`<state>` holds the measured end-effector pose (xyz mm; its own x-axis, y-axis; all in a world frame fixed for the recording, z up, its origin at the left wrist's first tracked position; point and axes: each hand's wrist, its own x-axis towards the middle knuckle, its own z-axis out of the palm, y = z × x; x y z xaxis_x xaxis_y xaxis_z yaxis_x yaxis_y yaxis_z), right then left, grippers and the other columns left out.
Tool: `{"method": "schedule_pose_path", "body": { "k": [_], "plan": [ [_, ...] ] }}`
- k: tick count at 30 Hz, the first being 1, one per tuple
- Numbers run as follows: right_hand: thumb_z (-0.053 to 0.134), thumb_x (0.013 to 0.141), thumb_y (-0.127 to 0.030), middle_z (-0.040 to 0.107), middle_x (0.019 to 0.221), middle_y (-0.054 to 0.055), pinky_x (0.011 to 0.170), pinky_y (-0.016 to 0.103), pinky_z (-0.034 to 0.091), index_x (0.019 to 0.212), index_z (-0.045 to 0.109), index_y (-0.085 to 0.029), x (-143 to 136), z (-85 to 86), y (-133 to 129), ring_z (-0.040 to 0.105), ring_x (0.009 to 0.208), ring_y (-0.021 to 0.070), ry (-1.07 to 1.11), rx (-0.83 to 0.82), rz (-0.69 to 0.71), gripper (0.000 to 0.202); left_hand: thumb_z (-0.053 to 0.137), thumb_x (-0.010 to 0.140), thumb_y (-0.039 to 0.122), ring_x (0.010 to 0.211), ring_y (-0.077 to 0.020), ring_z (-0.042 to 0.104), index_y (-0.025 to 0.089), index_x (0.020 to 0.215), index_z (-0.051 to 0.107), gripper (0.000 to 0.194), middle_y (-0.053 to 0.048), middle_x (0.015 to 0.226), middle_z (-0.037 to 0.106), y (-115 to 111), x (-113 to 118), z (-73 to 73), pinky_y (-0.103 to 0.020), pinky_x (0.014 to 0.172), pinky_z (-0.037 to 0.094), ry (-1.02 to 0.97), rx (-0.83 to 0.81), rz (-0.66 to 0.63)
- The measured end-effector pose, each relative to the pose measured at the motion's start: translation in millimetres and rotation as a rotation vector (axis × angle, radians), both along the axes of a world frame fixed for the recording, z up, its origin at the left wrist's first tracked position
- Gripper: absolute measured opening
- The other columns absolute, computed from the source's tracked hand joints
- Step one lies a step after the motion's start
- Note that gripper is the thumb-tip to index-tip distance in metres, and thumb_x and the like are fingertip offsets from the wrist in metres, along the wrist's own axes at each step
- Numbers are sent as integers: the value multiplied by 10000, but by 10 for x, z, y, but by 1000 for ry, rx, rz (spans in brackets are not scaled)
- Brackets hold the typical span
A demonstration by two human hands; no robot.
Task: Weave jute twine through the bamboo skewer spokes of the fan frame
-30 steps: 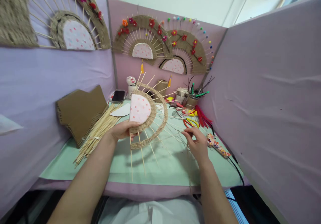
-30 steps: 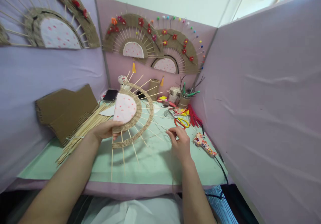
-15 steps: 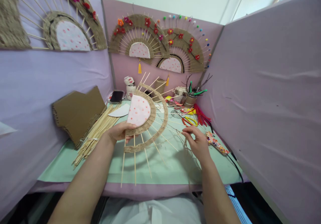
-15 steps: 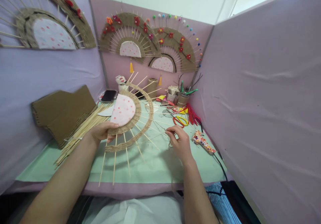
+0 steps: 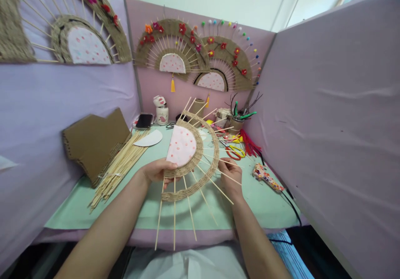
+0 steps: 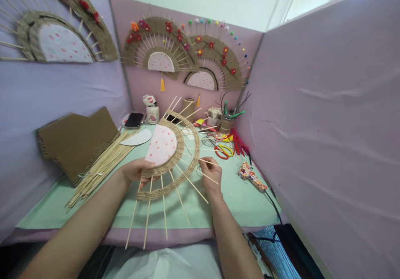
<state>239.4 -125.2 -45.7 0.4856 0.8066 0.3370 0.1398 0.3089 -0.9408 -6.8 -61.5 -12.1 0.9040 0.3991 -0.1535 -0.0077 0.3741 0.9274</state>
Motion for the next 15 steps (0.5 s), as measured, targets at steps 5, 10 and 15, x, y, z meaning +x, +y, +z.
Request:
{"method": "schedule_pose_path", "body": {
  "k": [5,10,15],
  "plan": [
    [611,703,-405,562,648,6,550,238,400,699,570,-167,19,-9,3,477,591,124,-32,43,-5,242,485,765,588,354,-66,379,64,889,648,564,-111,653,630,18,59,-52,-209,314,333,53,-59,79],
    [604,720,-399,537,634,-8,525,226,373,720,568,-164,57,-9,9,452,567,111,-24,40,-16,239,598,764,396,433,-108,506,97,816,644,307,-69,634,645,19,144,-45,-198,338,366,6,-53,401],
    [591,744,-368,522,607,-19,534,227,367,697,557,-167,80,15,-5,443,557,105,-65,30,-13,209,627,700,189,546,-148,612,94,931,630,250,-73,737,684,0,171,5,-209,402,461,33,-46,480]
  ]
}}
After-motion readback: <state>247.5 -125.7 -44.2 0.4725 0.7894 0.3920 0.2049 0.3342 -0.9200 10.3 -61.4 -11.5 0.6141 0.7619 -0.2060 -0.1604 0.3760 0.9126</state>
